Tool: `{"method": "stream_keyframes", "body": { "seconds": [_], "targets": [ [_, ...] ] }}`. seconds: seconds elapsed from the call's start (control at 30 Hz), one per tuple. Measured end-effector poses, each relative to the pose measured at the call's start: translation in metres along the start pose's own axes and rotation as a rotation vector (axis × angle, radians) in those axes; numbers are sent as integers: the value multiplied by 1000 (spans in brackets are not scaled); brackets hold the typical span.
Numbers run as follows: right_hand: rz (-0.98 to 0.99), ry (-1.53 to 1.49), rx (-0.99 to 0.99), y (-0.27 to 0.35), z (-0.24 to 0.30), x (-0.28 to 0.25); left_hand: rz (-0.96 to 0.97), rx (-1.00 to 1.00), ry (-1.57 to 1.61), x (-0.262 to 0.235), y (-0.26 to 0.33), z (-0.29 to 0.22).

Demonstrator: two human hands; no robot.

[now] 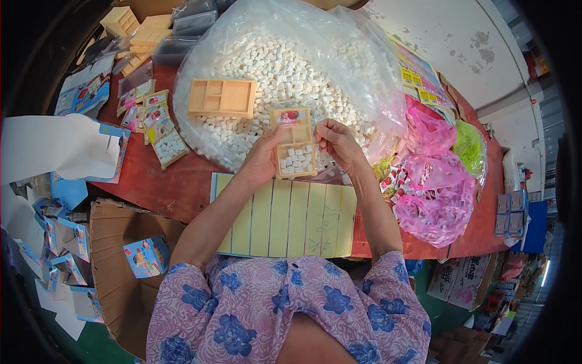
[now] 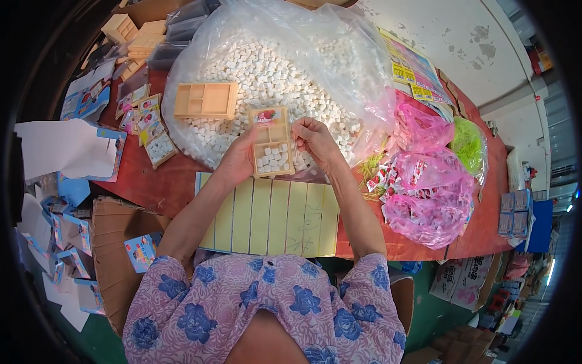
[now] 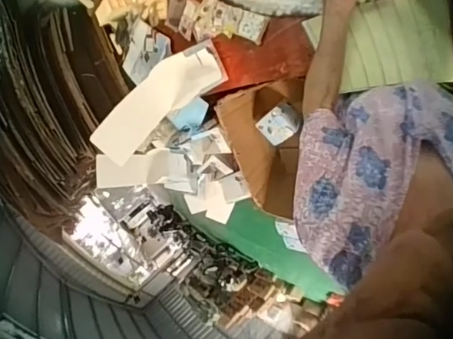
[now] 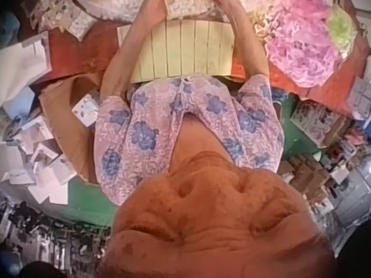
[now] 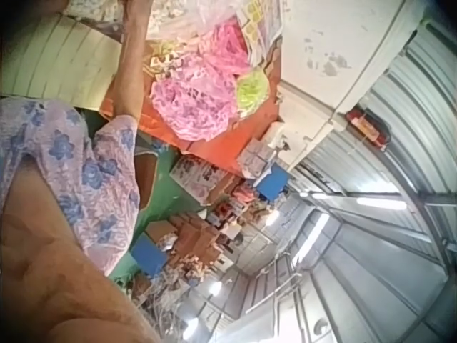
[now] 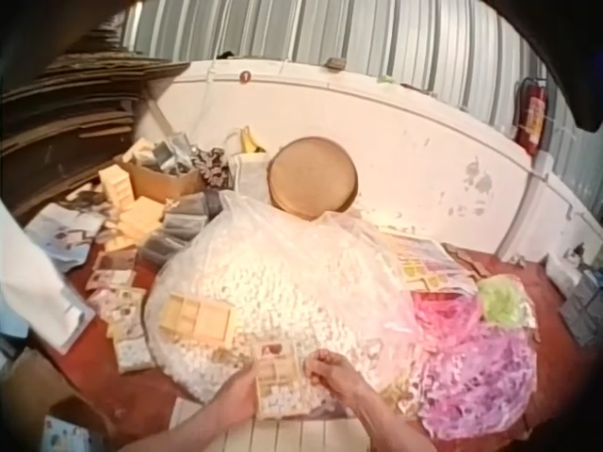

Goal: Packaging small white plastic toy blocks into plastic trays and then sealing them into bags.

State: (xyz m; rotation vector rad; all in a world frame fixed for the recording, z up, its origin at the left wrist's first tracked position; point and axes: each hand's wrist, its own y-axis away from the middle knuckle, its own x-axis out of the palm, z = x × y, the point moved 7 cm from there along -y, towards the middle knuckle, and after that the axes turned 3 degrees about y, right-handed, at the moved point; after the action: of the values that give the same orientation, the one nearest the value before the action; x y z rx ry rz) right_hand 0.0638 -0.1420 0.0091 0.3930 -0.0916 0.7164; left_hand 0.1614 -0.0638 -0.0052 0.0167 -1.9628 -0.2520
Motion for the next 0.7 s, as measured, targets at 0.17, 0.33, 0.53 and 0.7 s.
{"method": "stream_keyframes", "body": {
  "seconds": [0.17, 0.33, 0.53, 0.7],
  "targets": [
    [15, -52, 19, 4, -4, 1, -3, 70, -101, 0, 0, -4],
    [36, -50, 50, 11, -8, 6, 4, 62, -90, 3, 6, -1],
    [57, -47, 85, 13, -19, 3, -71, 55, -155, -2, 5, -1],
    [-33, 128, 3, 31, -12, -1, -133, 75, -178, -8, 10, -18]
  ]
}}
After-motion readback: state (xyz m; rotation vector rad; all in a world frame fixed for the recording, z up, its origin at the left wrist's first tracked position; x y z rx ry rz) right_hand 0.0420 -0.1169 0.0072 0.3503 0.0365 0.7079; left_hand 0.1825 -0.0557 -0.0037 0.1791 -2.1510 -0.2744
